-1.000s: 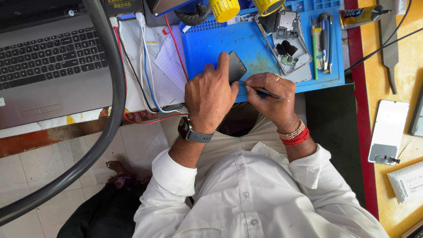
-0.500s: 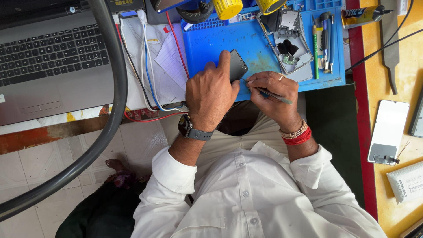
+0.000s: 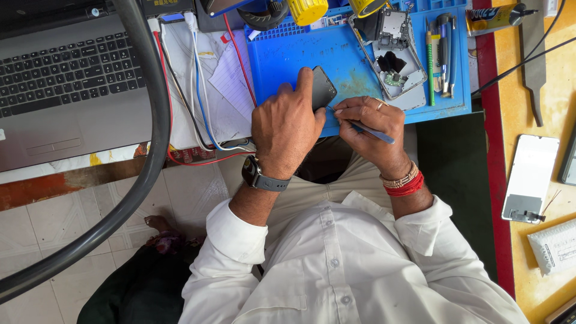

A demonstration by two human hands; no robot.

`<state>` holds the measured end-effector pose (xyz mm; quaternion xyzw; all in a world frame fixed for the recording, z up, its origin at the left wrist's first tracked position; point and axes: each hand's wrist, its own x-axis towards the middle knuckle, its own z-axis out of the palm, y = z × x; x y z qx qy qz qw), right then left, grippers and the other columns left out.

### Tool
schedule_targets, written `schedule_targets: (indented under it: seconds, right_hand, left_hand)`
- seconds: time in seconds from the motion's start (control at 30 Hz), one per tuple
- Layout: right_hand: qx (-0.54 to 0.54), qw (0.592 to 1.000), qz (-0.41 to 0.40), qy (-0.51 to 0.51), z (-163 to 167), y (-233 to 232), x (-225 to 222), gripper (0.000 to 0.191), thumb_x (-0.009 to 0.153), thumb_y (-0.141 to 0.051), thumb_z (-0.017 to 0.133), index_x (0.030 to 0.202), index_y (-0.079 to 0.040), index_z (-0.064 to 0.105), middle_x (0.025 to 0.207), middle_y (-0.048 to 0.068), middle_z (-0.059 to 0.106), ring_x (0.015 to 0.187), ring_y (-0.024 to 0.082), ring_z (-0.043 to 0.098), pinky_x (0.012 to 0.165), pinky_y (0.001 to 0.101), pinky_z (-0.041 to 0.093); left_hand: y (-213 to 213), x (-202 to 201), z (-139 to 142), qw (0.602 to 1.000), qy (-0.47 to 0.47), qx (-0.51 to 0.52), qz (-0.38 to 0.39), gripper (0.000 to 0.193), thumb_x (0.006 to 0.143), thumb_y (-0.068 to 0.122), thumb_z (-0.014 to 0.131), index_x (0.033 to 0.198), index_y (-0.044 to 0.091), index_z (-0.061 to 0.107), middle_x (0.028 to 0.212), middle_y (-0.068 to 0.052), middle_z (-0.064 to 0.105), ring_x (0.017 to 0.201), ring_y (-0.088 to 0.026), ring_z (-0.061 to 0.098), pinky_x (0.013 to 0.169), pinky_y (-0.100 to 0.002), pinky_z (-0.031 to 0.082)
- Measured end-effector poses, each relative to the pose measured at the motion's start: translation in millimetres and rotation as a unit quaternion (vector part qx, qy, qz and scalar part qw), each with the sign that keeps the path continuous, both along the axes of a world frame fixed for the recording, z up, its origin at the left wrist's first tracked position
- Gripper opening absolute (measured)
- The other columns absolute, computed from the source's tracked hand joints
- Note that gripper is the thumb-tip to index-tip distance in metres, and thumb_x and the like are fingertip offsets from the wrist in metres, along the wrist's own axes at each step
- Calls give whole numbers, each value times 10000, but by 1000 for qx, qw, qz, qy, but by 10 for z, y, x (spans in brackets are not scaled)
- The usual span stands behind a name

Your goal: The person sits at a repair bench holding a smartphone and uses a thin metal pry tool to work along the edge of the phone's back cover, repeatedly scraping and prying around the perimeter while rotating the phone. A disassembled phone chassis, screwdrivers and other repair tools lie on the blue work mat beside them.

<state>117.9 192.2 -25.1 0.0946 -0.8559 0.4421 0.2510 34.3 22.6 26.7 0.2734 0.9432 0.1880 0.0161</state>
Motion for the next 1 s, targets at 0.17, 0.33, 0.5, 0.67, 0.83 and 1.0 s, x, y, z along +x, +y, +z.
schedule_targets:
  seconds: [0.17, 0.33, 0.5, 0.67, 0.83, 1.0]
  right_hand:
    - [1, 1000, -13, 9, 3, -18, -1, 187, 830, 127, 746, 946, -6, 684, 1006, 148, 757, 974, 252, 784, 788, 307, 638]
    - [-20, 1000, -12, 8, 19, -23, 9, 176, 839, 131, 743, 941, -3, 692, 1004, 147, 756, 980, 252, 785, 803, 312, 641]
    - [-6, 1000, 0, -2, 13, -6, 12, 169, 846, 120, 769, 932, -6, 698, 999, 150, 764, 945, 241, 784, 785, 306, 639]
    - [-9, 1000, 9, 2, -11, 4, 8, 180, 840, 115, 767, 932, -13, 678, 1005, 147, 763, 968, 248, 785, 796, 310, 643]
    - [-1, 1000, 3, 3, -18, 4, 10, 180, 841, 119, 760, 934, -16, 684, 996, 142, 764, 956, 245, 786, 776, 307, 640]
    - [-2, 1000, 4, -3, -8, -3, 2, 178, 843, 116, 760, 933, -18, 685, 1012, 143, 766, 935, 235, 785, 762, 299, 637]
  left_hand:
    - [-3, -5, 8, 1000, -12, -5, 0, 639, 776, 354, 876, 1225, 67, 523, 774, -152, 662, 627, -334, 717, 474, -452, 540]
    - [-6, -11, 15, 1000, -18, -1, 0, 657, 782, 353, 871, 1248, 60, 514, 774, -159, 668, 628, -322, 723, 466, -442, 545]
    - [3, -21, 11, 1000, -19, -7, 2, 657, 775, 364, 878, 1235, 60, 520, 779, -163, 672, 638, -338, 724, 476, -449, 547]
    - [-6, -22, 4, 1000, -22, -2, 3, 666, 775, 358, 878, 1247, 54, 520, 773, -167, 674, 637, -344, 726, 480, -456, 548]
    - [1, -40, -6, 999, -29, -13, 2, 676, 775, 375, 881, 1250, 56, 521, 778, -170, 677, 654, -347, 729, 482, -453, 554]
    - [-13, -35, -14, 999, -34, -6, 1, 698, 774, 368, 883, 1275, 50, 515, 779, -169, 679, 656, -346, 732, 485, -456, 554]
